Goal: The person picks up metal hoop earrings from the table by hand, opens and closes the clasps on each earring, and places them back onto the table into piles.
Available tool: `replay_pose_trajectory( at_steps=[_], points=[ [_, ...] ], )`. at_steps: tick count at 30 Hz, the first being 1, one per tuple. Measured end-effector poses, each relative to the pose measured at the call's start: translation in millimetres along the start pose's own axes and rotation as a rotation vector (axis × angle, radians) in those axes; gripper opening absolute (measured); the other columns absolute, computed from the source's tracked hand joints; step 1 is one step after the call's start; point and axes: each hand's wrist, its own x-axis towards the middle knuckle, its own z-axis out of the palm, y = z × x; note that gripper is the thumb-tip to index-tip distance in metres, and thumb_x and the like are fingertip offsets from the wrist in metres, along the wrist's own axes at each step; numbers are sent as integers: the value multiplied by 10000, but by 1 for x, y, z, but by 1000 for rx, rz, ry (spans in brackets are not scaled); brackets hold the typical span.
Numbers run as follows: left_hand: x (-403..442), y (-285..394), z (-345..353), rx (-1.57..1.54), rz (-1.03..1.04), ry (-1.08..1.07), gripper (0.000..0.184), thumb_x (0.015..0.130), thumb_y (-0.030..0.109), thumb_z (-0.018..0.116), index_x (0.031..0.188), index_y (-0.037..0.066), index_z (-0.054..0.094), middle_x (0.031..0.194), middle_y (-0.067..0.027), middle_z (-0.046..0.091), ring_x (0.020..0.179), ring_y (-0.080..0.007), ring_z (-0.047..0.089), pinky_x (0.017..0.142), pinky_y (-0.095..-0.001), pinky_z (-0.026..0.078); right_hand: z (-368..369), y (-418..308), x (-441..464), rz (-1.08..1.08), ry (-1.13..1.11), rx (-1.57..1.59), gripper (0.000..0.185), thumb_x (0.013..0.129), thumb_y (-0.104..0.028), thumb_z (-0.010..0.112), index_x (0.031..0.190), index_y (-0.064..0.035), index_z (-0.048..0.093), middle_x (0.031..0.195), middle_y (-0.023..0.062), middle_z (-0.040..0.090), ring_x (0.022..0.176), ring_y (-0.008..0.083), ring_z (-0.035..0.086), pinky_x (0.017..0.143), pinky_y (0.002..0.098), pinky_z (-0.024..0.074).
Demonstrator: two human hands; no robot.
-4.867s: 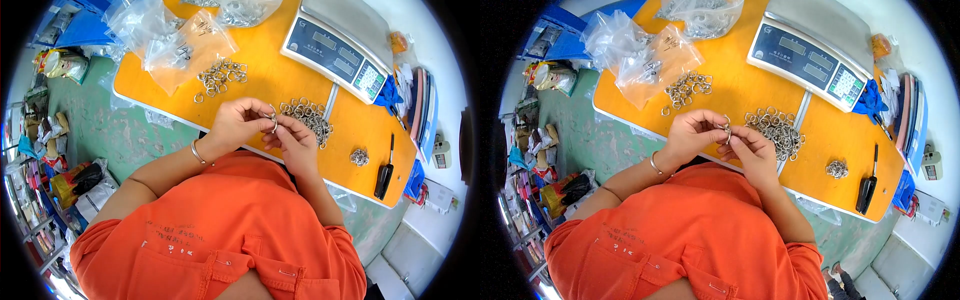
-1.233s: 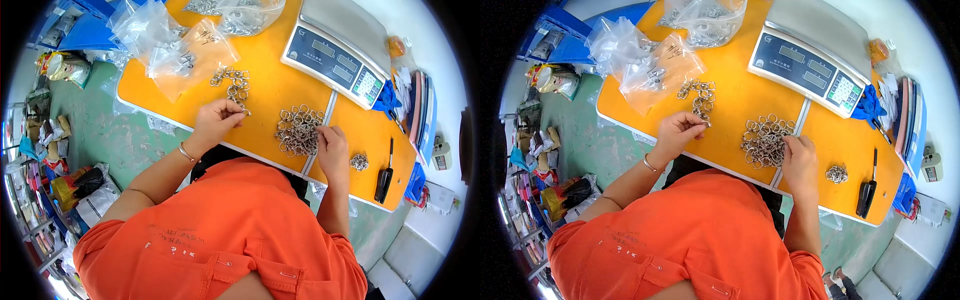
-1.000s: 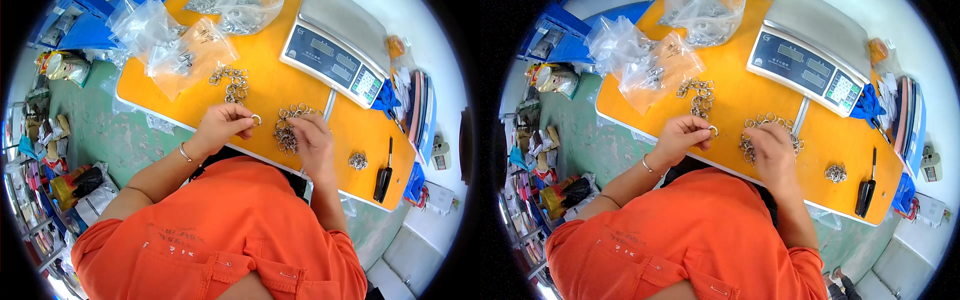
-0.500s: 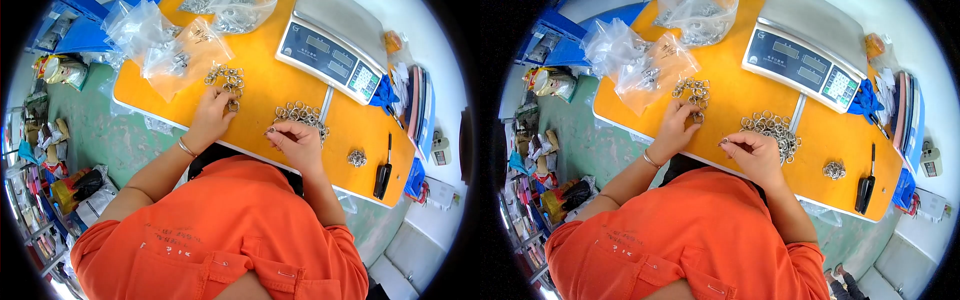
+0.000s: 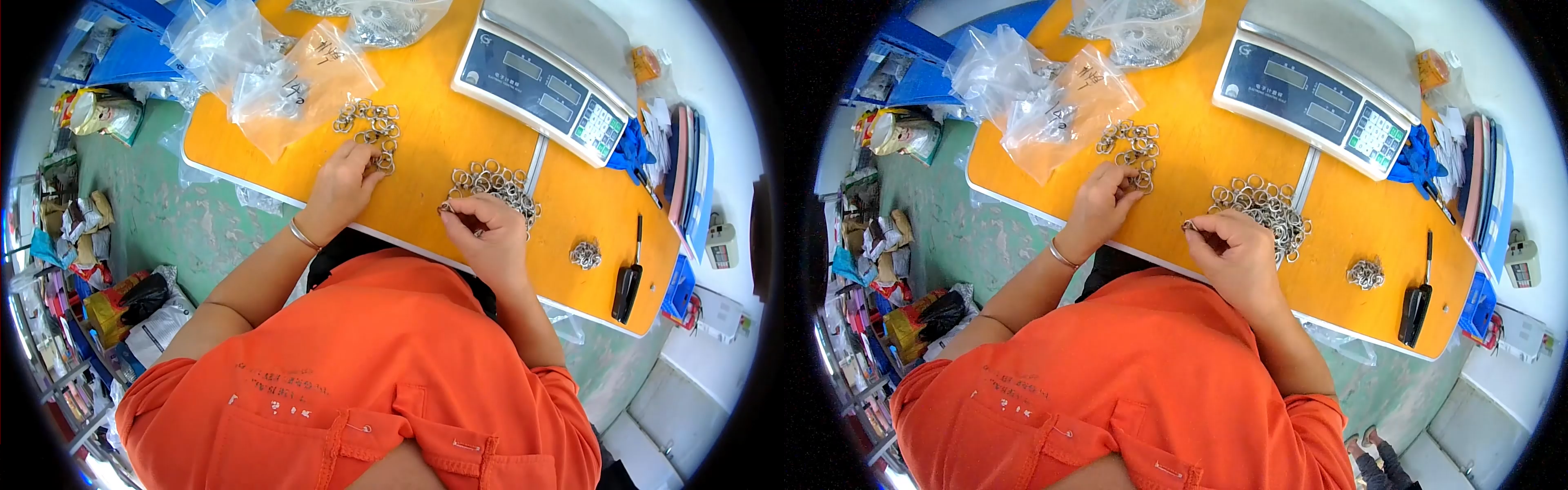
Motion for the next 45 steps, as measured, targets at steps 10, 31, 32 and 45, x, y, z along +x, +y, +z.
replay_pose_trajectory(
  at_steps=[10, 31, 32, 45],
  points=[
    [0, -10, -1, 68, 99, 42, 200, 730, -25, 657, 906, -10, 564, 868, -120, 533, 717, -236, 587, 632, -299, 487, -9, 13, -3, 226, -39, 238, 145, 771, -37, 649, 909, 7, 649, 695, 37, 614, 585, 60, 521, 528, 212, 429],
    [-5, 46, 1, -1131, -354, -70, 255, 803, -62, 602, 1047, 1, 563, 865, -64, 608, 818, -166, 632, 730, -273, 528, 7, 1, 6, -101, -35, -46, 152, 742, -40, 697, 855, -16, 597, 773, 80, 582, 621, 158, 566, 541, 249, 457],
    [-5, 51, 2, -1141, -334, -63, 257, 801, -67, 602, 1045, 3, 562, 865, -64, 609, 828, -166, 631, 733, -273, 527, 10, 1, 6, -99, -34, -47, 152, 742, -40, 697, 855, -16, 597, 773, 80, 582, 621, 158, 566, 541, 249, 457],
    [-11, 51, 6, -918, -175, -45, 222, 791, -19, 639, 996, 26, 567, 922, -61, 597, 876, -156, 568, 784, -279, 456, 15, 6, 1, 25, 94, 202, 67, 791, -5, 649, 846, 6, 613, 756, 50, 613, 627, 89, 566, 536, 211, 456]
  ],
)
